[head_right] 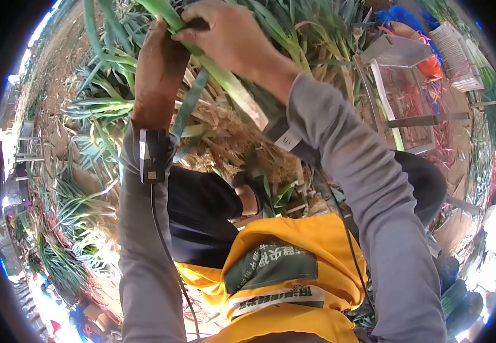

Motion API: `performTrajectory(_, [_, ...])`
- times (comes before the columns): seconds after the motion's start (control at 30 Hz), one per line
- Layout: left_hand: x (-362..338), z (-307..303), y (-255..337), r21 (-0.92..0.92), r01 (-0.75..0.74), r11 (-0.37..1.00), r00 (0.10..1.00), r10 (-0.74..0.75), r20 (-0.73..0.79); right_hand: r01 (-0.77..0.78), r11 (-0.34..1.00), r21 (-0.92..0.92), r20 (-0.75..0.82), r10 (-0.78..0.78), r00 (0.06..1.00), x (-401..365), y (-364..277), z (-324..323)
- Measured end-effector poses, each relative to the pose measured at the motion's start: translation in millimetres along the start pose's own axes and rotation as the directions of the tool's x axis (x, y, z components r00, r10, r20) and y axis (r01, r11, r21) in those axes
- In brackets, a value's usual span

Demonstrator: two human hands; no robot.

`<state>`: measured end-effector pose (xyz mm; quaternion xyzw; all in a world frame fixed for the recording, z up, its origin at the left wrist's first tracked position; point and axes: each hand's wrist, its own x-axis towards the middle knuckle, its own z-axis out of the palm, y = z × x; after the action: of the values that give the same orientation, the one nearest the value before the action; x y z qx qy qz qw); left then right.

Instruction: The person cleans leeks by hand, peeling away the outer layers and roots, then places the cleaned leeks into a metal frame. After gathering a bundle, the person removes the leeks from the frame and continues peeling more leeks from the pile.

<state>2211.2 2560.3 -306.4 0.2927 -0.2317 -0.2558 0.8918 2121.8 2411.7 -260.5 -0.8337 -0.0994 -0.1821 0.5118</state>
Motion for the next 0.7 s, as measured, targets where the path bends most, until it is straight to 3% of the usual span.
performTrajectory(0.03, [-2, 1, -4, -0.008, 0.012, 1.0, 1.0, -0.012, -0.012, -0.018, 1.0, 0.002, 0.004, 0.018, 1.0, 1, -1, -4])
performTrajectory(0.1, [-2, 9, -12, 0.045, -0.061, 0.997, 0.993, 0.056, 0.108, -0.095, 0.995, -0.018, 0.113, 0.097, 0.989, 7, -4, -14])
performTrajectory(0.13, [-6, 19, -14, 0.088, -0.067, 0.994, 0.998, 0.066, 0.018, -0.196, 0.98, 0.021, 0.241, 0.185, 0.953, 9, -11, -27])
performTrajectory(0.17, [-7, 18, -19, 0.085, -0.057, 0.995, 0.998, 0.056, 0.016, -0.205, 0.979, 0.022, 0.238, 0.194, 0.952, 4, -8, -24])
performTrajectory(0.23, [-1, 18, -23, 0.151, -0.093, 0.984, 0.979, 0.118, -0.164, -0.049, 0.997, 0.052, 0.183, 0.039, 0.982, 2, 1, -16])
performTrajectory(0.27, [-1, 18, -24, 0.154, -0.1, 0.983, 0.979, 0.125, -0.16, -0.041, 0.998, 0.05, 0.183, 0.031, 0.983, -1, 5, -13])
performTrajectory(0.37, [0, 13, -16, 0.175, -0.115, 0.978, 0.939, 0.165, -0.301, 0.111, 0.973, -0.203, 0.025, -0.109, 0.994, -7, 11, -1])
performTrajectory(0.4, [2, 12, -7, 0.187, -0.128, 0.974, 0.92, 0.187, -0.344, 0.044, 0.984, 0.174, -0.021, -0.041, 0.999, -17, 4, 4])
performTrajectory(0.43, [0, 10, 6, 0.262, -0.098, 0.96, 0.919, 0.189, -0.347, -0.047, 0.976, 0.214, 0.025, 0.043, 0.999, -28, -4, 3])
performTrajectory(0.53, [6, -9, 26, 0.22, -0.248, 0.943, 0.856, 0.32, -0.406, -0.314, 0.831, 0.46, 0.185, 0.257, 0.949, -66, -4, 1])
performTrajectory(0.6, [3, -27, 44, 0.299, -0.255, 0.92, 0.87, 0.353, -0.344, -0.442, 0.794, 0.416, 0.257, 0.364, 0.895, -87, -3, -16])
performTrajectory(0.67, [0, -29, 56, 0.3, -0.292, 0.908, 0.873, 0.382, -0.305, -0.472, 0.876, -0.095, 0.268, 0.479, 0.836, -127, 56, -15])
performTrajectory(0.7, [-1, -27, 61, 0.289, -0.324, 0.901, 0.875, 0.401, -0.27, -0.328, 0.853, -0.405, 0.421, 0.493, 0.762, -164, 99, -8])
